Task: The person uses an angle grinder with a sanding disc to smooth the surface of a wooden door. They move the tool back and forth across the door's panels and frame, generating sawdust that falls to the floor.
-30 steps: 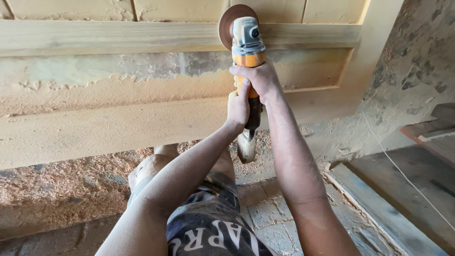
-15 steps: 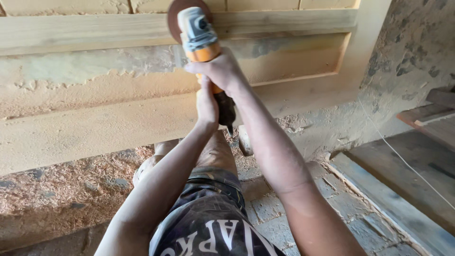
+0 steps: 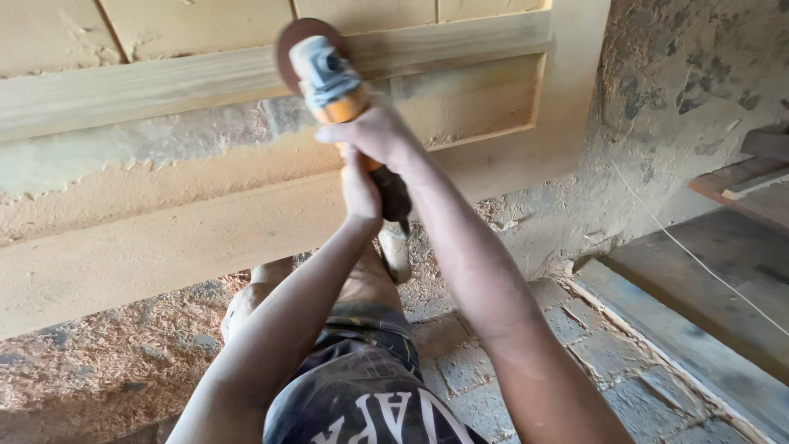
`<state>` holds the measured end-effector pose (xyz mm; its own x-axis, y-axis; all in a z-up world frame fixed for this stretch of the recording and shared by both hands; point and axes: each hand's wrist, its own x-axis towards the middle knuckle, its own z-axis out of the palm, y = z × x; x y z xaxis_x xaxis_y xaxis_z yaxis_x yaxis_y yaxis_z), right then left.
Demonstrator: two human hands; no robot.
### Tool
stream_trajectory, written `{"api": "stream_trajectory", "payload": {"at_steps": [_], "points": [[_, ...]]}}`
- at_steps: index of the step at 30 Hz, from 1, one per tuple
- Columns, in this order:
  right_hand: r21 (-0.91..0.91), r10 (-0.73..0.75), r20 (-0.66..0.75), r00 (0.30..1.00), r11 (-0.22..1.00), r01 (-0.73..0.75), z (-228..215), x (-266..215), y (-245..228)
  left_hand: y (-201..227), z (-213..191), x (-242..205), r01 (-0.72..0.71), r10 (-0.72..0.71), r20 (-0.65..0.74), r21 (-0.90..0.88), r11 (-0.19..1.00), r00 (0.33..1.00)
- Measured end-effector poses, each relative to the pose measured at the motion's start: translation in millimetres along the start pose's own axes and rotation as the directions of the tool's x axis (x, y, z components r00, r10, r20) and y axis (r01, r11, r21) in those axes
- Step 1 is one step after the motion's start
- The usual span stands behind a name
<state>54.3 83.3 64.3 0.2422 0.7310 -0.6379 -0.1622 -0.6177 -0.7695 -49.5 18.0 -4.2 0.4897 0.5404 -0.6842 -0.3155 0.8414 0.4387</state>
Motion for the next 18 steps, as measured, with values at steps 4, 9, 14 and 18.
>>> {"api": "stream_trajectory", "payload": {"at_steps": [4, 9, 14, 18], "points": [[0.118, 0.15, -0.13, 0.98, 0.984, -0.134, -85.5, -25.1, 19.0, -47.4, 62.3, 6.2, 0.083, -0.094, 0.072, 0.143, 0.986, 0.993], [0.275, 0.207, -0.321, 0.924, 0.954, -0.118, -186.3, -59.9, 43.4, -99.4, 132.5, 13.3, 0.25, -0.289, 0.092, 0.303, 0.92, 0.953], [0.343, 0.233, -0.359, 0.904, 0.934, -0.104, -254.4, -73.2, 45.2, -129.3, 191.5, 33.0, 0.223, -0.281, 0.021, 0.552, 0.803, 0.96], [0.324, 0.208, -0.347, 0.915, 0.942, -0.092, -246.2, -67.6, 38.5, -115.7, 189.4, 36.6, 0.215, -0.261, 0.02, 0.511, 0.833, 0.965]]}}
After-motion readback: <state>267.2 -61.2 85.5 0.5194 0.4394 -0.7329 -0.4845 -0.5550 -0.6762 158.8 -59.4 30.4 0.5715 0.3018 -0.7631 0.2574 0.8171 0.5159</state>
